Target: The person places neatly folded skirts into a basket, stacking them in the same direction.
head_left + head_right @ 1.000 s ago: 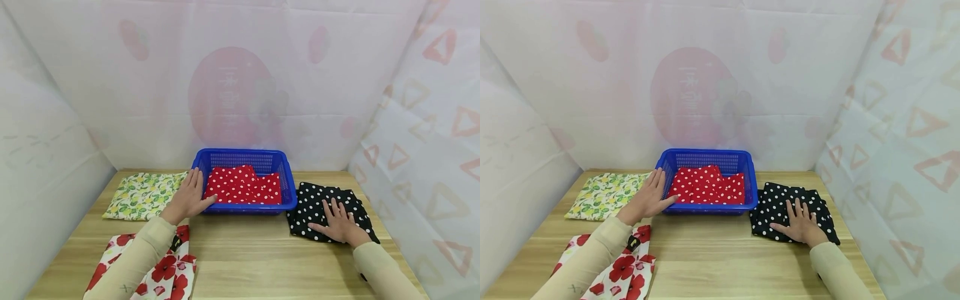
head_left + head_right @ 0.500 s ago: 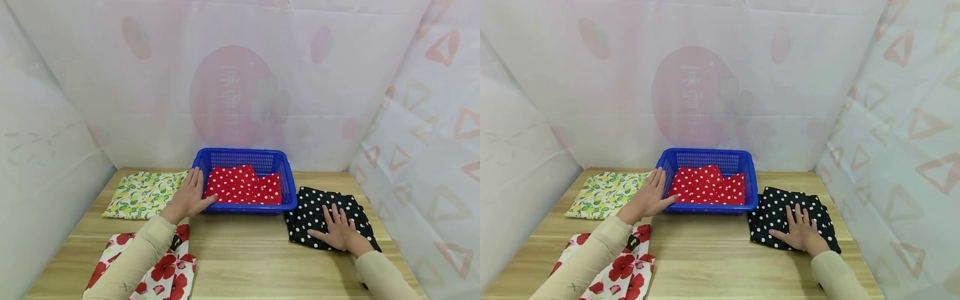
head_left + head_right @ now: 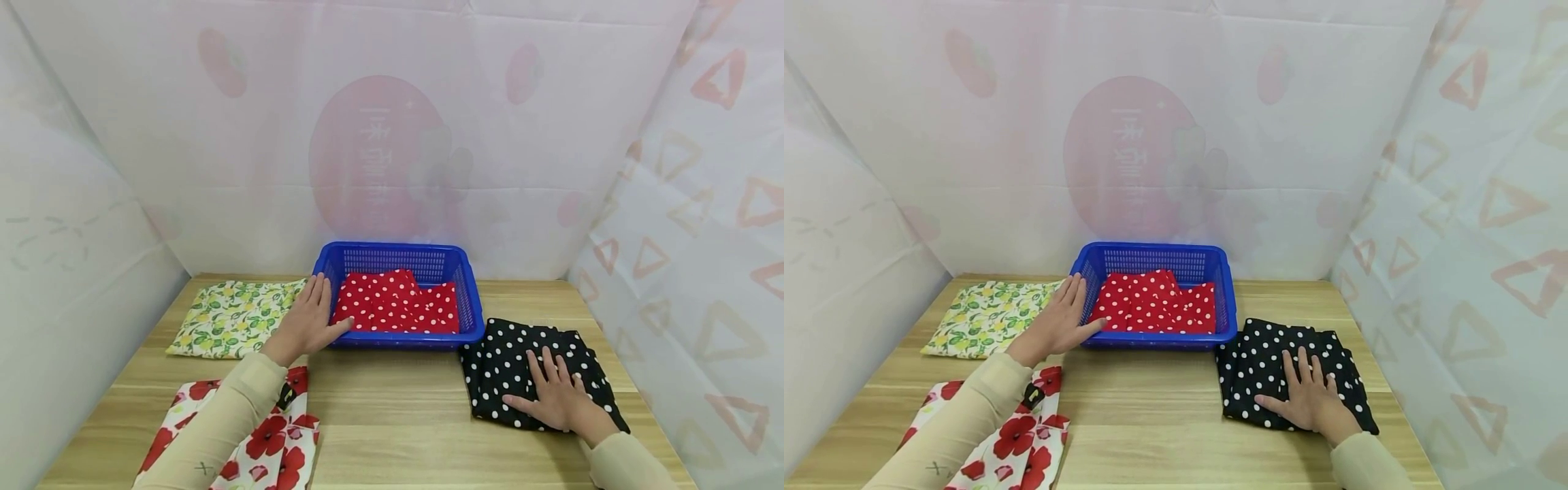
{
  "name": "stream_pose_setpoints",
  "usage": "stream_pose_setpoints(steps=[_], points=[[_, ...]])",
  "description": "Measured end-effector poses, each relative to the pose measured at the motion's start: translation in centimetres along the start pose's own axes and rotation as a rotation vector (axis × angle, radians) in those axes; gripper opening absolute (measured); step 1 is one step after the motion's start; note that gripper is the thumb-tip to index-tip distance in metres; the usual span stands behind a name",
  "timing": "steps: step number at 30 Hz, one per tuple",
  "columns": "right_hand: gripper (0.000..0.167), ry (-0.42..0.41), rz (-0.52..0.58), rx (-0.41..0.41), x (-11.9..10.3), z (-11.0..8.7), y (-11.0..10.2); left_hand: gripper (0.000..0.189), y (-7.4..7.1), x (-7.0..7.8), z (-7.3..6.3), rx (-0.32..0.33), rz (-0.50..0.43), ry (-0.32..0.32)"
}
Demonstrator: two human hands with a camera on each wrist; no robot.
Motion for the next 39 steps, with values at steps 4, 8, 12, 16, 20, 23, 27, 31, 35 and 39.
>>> stream_pose_setpoints(steps=[4, 8, 12, 16, 20, 23, 27, 31, 35, 39], points=[[0.119, -0.001, -0.003, -0.008, -0.3, -0.8, 0.3, 0.101, 0.1, 0.0, 0.0, -0.006, -0.001, -0.003], [0.120, -0.001, 0.010, -0.012, -0.7, -1.8, 0.6, 0.101, 0.0, 0.0, 0.0, -0.010, -0.003, -0.003], [0.120, -0.005, 0.006, -0.012, -1.0, -2.7, 1.0, 0.100, 0.0, 0.0, -0.1, -0.007, -0.005, -0.006], [0.120, -0.013, -0.005, -0.022, -1.5, -3.5, 1.4, 0.100, 0.0, 0.1, -0.1, -0.006, 0.005, -0.008], [0.121, -0.010, 0.002, -0.045, -2.2, -4.1, 1.7, 0.099, -0.1, 0.2, -0.1, -0.004, 0.019, -0.001], [0.121, -0.009, 0.004, -0.058, -2.9, -4.5, 1.8, 0.099, -0.1, 0.2, -0.1, -0.001, 0.027, -0.001], [0.120, -0.018, 0.000, -0.074, -3.7, -4.7, 2.0, 0.099, -0.1, 0.1, 0.0, 0.003, 0.031, -0.004], [0.121, -0.028, -0.007, -0.090, -4.6, -4.9, 2.4, 0.099, 0.0, 0.1, 0.0, 0.004, 0.028, -0.004], [0.123, -0.028, -0.019, -0.097, -5.7, -5.1, 2.8, 0.099, 0.0, 0.1, -0.1, 0.004, 0.029, -0.004], [0.125, -0.019, -0.019, -0.108, -7.0, -5.2, 3.2, 0.099, -0.1, 0.1, -0.1, 0.008, 0.029, 0.000]])
Point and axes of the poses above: each hand's wrist, its own z-axis towards the middle knuckle, its own y-axis out of the palm, x = y × z, the point moved 8 cm from there along z, towards the middle knuckle, and after that the axes turned 7 degrees about -y, right-handed, at the moved point
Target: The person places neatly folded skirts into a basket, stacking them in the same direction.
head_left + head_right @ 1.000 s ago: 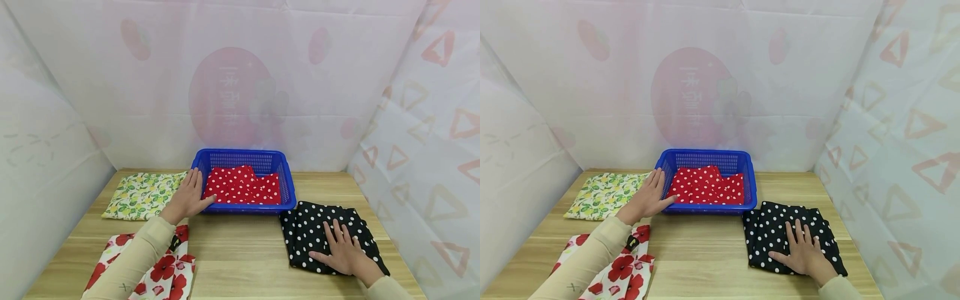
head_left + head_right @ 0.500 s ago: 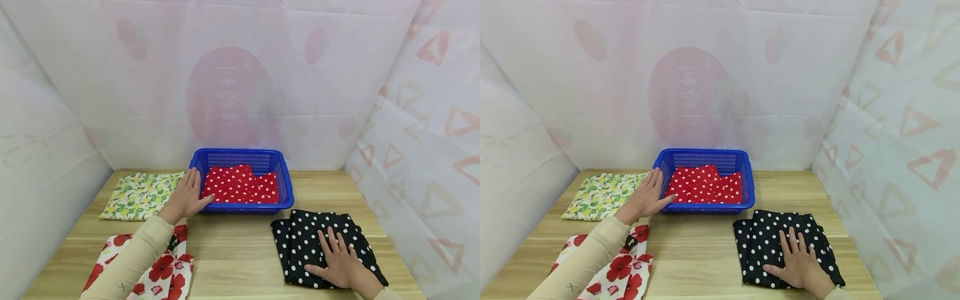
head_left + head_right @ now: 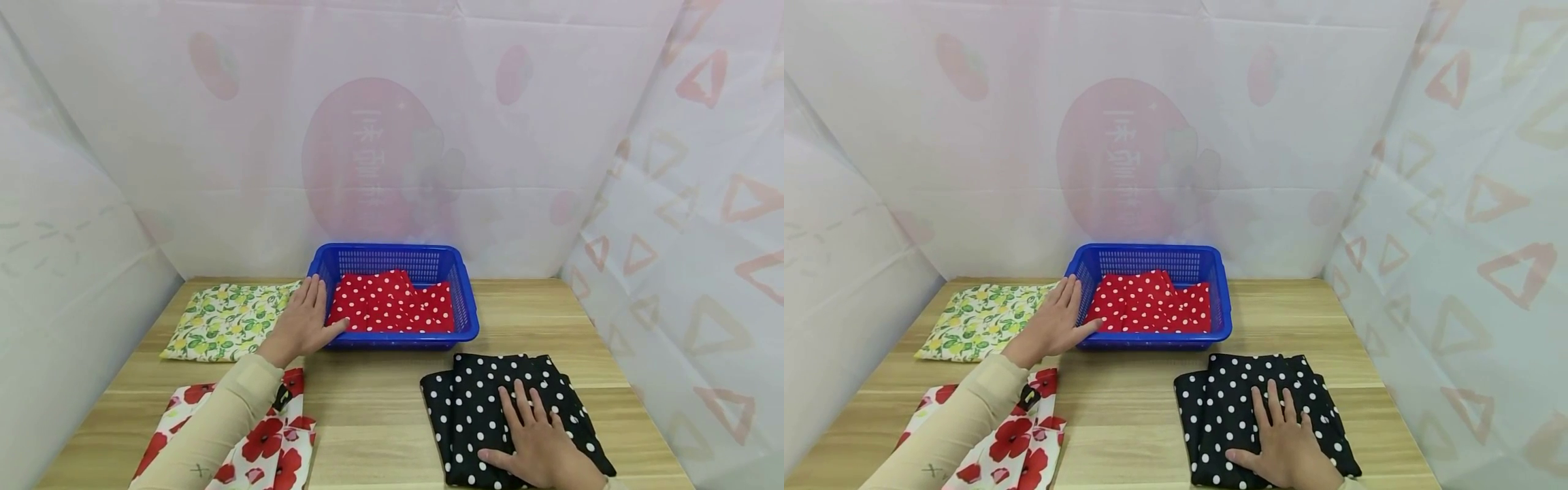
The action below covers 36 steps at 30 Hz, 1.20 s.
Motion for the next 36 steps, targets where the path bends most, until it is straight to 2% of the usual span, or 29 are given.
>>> stream_pose_setpoints(steps=[6, 20, 24, 28, 30, 34, 36], points=[[0.126, -0.008, -0.038, -0.017, -1.9, 0.4, 0.3, 0.099, 0.1, 0.0, 0.1, 0.006, 0.007, 0.004], [0.122, -0.088, -0.178, -0.026, -6.8, 1.7, 0.4, 0.101, 0.2, -0.3, 0.1, 0.012, -0.013, 0.000], [0.118, -0.119, -0.134, -0.070, -7.1, 2.0, -0.2, 0.099, -0.2, 0.0, -0.2, 0.045, -0.021, 0.017], [0.107, -0.159, 0.013, -0.090, -6.4, 2.0, -2.7, 0.091, -1.8, 1.4, -1.2, 0.135, -0.008, 0.074], [0.101, -0.190, 0.077, -0.049, -5.8, 1.9, -4.4, 0.087, -3.1, 2.6, -2.1, 0.193, -0.034, 0.108], [0.091, -0.235, 0.144, 0.066, -4.1, 1.8, -7.7, 0.081, -6.1, 5.5, -5.0, 0.309, -0.167, 0.195], [0.086, -0.244, 0.156, 0.117, -2.9, 1.8, -9.1, 0.076, -7.5, 7.1, -6.8, 0.335, -0.229, 0.249]])
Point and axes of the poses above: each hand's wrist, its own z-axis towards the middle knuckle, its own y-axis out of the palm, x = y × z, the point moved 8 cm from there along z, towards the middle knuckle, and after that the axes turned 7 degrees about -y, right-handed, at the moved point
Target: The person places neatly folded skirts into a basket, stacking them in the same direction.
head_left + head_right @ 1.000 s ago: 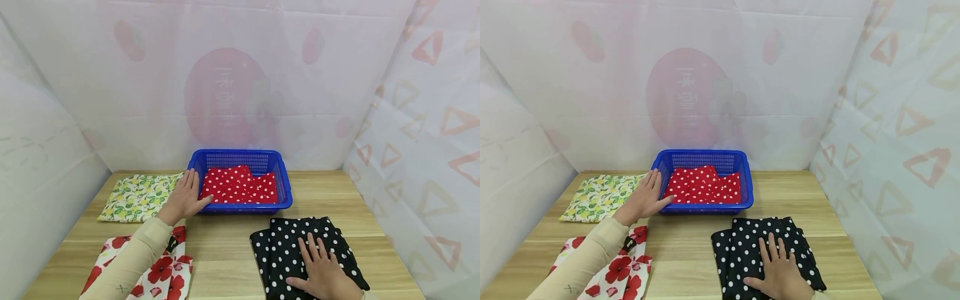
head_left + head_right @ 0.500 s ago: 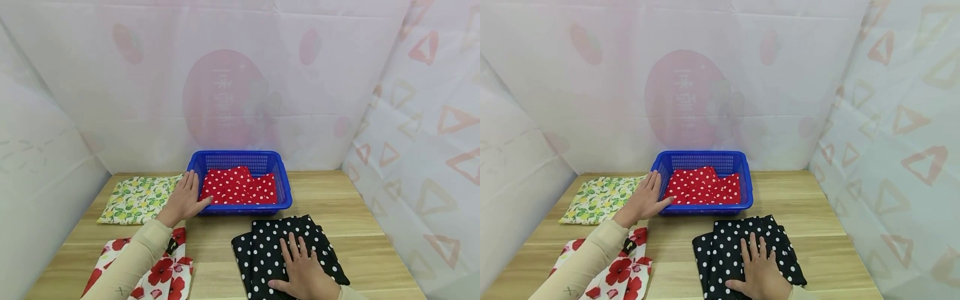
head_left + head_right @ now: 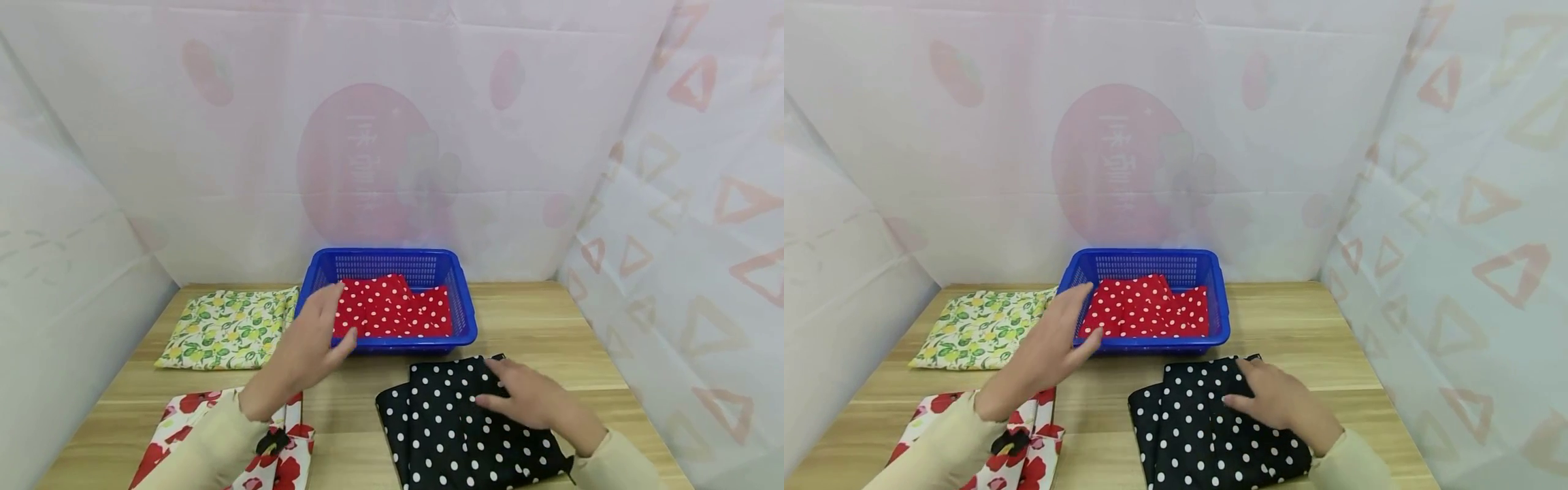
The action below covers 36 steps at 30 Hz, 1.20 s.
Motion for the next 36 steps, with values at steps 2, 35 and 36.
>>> stream_pose_setpoints(steps=[2, 35, 36], points=[[0.082, -0.003, 0.010, 0.032, 1.0, -0.2, -1.2, 0.071, -0.8, 1.8, -0.9, -0.024, -0.056, 0.018], [0.050, 0.294, 0.475, 0.021, 9.7, -3.3, 2.9, 0.036, 14.9, 1.9, -10.5, -0.841, -1.062, -0.780], [0.046, 0.291, 0.494, 0.011, 9.7, -3.3, 3.2, 0.032, 15.1, 2.0, -10.6, -0.844, -1.060, -0.766]])
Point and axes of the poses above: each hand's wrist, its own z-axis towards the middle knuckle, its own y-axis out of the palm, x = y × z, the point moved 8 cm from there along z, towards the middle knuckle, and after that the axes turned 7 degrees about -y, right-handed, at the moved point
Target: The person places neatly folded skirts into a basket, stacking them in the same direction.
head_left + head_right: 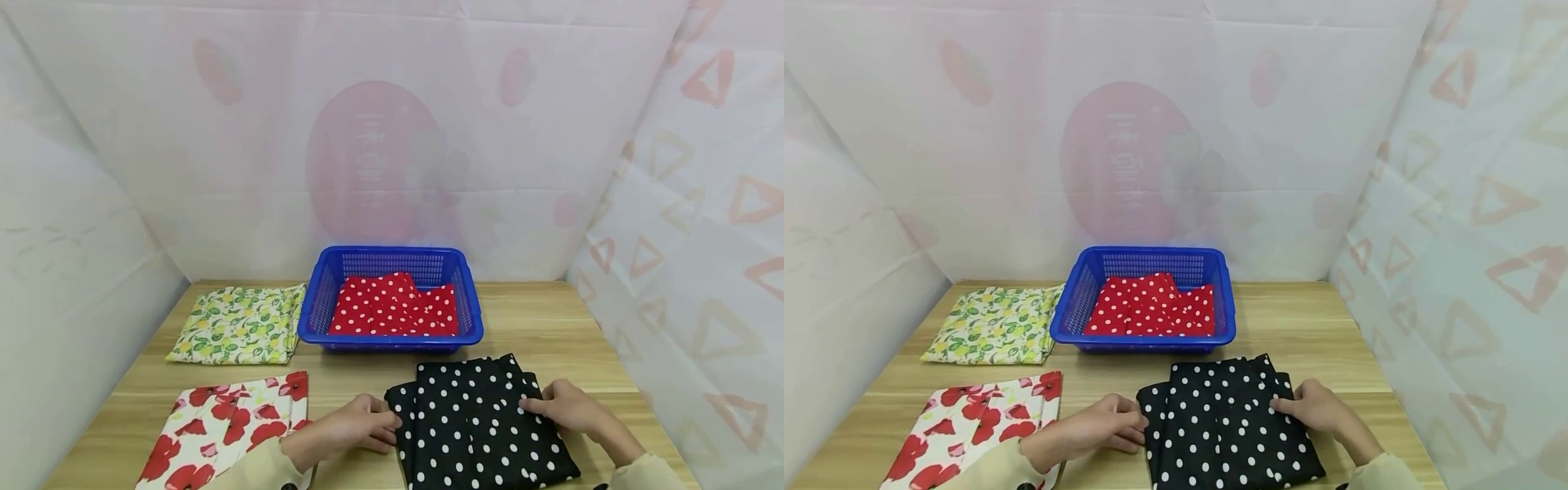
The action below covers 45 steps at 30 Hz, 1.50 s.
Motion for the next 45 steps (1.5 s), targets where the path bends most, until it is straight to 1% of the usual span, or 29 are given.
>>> stream_pose_setpoints(steps=[4, 8, 11, 14, 18, 20, 23, 26, 30, 34, 37, 40, 44, 45], points=[[0.032, -0.028, 0.067, -0.043, 0.3, 0.0, 0.7, 0.022, 0.5, -0.1, 0.4, -0.001, 0.027, 0.054], [0.029, -0.065, 0.114, -0.061, 0.2, -0.1, 0.9, 0.027, 0.9, 0.0, 1.0, 0.010, -0.013, 0.102], [0.029, -0.081, 0.123, -0.070, 0.0, -0.2, 0.9, 0.029, 1.2, -0.1, 1.5, 0.016, -0.045, 0.123], [0.029, -0.088, 0.118, -0.074, -0.1, -0.5, 0.9, 0.027, 1.3, -0.2, 1.7, 0.038, -0.051, 0.131], [0.029, -0.110, 0.120, -0.081, -0.5, -1.0, 0.9, 0.023, 1.0, -0.2, 1.4, 0.085, -0.045, 0.137], [0.029, -0.124, 0.123, -0.090, -0.9, -1.3, 0.9, 0.022, 0.8, -0.1, 1.1, 0.097, -0.042, 0.137], [0.028, -0.143, 0.127, -0.107, -1.5, -1.8, 0.9, 0.023, 0.8, 0.1, 0.5, 0.093, -0.036, 0.143], [0.027, -0.159, 0.138, -0.126, -2.0, -2.6, 0.9, 0.023, 1.0, 0.5, -0.3, 0.067, -0.050, 0.155], [0.027, -0.164, 0.188, -0.164, -2.9, -3.7, 0.7, 0.022, 1.3, 1.6, -1.7, 0.035, -0.058, 0.176], [0.030, -0.167, 0.270, -0.216, -4.1, -4.9, 0.1, 0.023, 1.4, 3.3, -3.7, 0.028, -0.035, 0.189], [0.031, -0.184, 0.291, -0.236, -5.4, -5.7, -0.5, 0.027, 1.1, 4.6, -5.1, 0.032, -0.009, 0.196], [0.029, -0.227, 0.273, -0.237, -6.8, -6.1, -1.3, 0.030, 0.5, 5.9, -6.2, 0.020, 0.005, 0.215], [0.027, -0.286, 0.243, -0.231, -9.0, -5.9, -2.6, 0.032, -0.7, 8.1, -7.6, -0.002, 0.004, 0.270], [0.028, -0.299, 0.237, -0.226, -9.6, -5.8, -3.0, 0.033, -1.1, 8.7, -7.9, 0.001, 0.009, 0.283]])
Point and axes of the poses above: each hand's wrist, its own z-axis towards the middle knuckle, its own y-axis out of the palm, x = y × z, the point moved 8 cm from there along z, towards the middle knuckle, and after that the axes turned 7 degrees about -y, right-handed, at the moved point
